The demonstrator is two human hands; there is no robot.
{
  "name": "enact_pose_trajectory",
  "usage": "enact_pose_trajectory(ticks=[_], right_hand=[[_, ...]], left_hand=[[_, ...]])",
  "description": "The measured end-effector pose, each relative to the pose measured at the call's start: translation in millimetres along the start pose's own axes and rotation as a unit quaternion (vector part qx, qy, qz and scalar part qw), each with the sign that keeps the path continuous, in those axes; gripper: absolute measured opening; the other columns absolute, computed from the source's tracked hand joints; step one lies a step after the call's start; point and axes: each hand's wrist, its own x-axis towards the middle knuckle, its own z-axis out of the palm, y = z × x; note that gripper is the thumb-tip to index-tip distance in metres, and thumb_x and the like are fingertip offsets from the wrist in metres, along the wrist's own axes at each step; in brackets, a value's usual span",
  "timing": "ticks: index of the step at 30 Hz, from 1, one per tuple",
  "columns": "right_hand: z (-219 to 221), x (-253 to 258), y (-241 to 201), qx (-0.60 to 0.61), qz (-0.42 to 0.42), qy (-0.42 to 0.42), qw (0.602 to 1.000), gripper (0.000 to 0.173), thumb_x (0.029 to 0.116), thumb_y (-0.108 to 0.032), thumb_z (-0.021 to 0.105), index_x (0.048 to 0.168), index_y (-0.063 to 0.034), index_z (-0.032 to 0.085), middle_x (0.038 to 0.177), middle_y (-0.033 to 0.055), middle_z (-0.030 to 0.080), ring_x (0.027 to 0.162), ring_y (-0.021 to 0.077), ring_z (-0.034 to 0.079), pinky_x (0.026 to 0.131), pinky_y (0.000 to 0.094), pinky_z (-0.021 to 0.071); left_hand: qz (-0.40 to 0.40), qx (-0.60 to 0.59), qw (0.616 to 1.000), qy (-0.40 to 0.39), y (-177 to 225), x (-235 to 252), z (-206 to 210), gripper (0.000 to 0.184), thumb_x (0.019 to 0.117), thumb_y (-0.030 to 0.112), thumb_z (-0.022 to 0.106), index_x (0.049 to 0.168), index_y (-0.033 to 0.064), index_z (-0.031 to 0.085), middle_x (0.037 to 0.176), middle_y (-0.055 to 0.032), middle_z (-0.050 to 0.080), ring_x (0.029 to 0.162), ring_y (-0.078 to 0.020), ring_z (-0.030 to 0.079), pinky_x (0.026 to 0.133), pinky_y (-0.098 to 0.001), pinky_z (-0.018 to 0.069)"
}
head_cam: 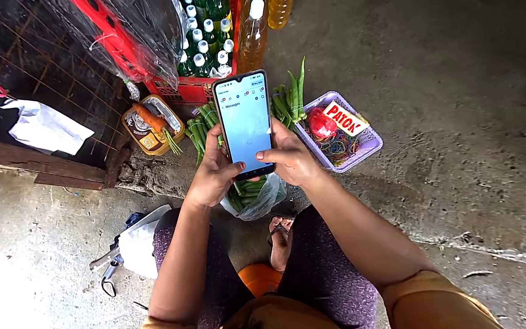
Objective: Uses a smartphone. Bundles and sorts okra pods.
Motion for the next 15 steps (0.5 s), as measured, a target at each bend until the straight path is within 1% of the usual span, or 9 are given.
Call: enact_pose_trajectory(ticks=[4,7,10,13,15], right_hand=[[0.2,-0.2,-0.4,0.005,0.011,0.004,1.0,0.064,0.0827,0.001,0.056,0.143,-0.0156,0.042,0.121,0.0074,0.066,0.099,0.0169,0.071,0.076,0.0342,0.0632],[-1.0,0.1,1.0,0.01,0.01,0.001,1.0,0.064,0.0832,0.001,0.056,0.144,-0.0156,0.042,0.121,0.008,0.066,0.1,0.0175,0.071,0.076,0.0351,0.0632],[-1.5,-0.1,0.8,0.008,0.009,-0.003,1.0,0.063,0.0838,0.001,0.055,0.143,-0.0155,0.043,0.12,0.008,0.067,0.098,0.0171,0.071,0.076,0.0342,0.0631],[-1.5,-0.3,0.5,0.012,0.001,-0.009,1.0,0.061,0.0838,0.002,0.054,0.142,-0.0147,0.044,0.117,0.0076,0.068,0.095,0.0161,0.072,0.074,0.033,0.0632],[-2.2,-0.3,0.6,0.018,0.003,-0.013,1.0,0.06,0.0845,0.002,0.054,0.141,-0.0144,0.044,0.116,0.0083,0.068,0.094,0.0171,0.072,0.073,0.0337,0.0637]], left_hand=[[0.0,-0.001,1.0,0.003,0.1,0.1,0.3,0.077,0.0858,-0.015,0.047,0.145,0.0289,0.027,0.127,-0.007,0.062,0.101,-0.0257,0.072,0.08,-0.0462,0.0641],[0.001,-0.002,1.0,0.006,0.1,-0.1,0.9,0.076,0.0849,-0.015,0.048,0.144,0.0282,0.028,0.126,-0.0067,0.063,0.099,-0.0246,0.073,0.079,-0.0455,0.0643],[-0.001,-0.006,1.0,0.004,-0.5,-0.1,0.0,0.076,0.0847,-0.015,0.049,0.144,0.0286,0.028,0.127,-0.0065,0.063,0.101,-0.0249,0.072,0.08,-0.046,0.0639],[-0.001,-0.011,1.0,-0.003,-1.0,-0.1,-0.8,0.075,0.0853,-0.015,0.049,0.143,0.0285,0.028,0.127,-0.0077,0.063,0.1,-0.0262,0.073,0.08,-0.0463,0.0642],[-0.001,-0.01,1.0,-0.003,-1.3,-0.1,-0.7,0.075,0.085,-0.015,0.049,0.142,0.0283,0.029,0.127,-0.008,0.063,0.1,-0.0266,0.073,0.079,-0.0466,0.0643]])
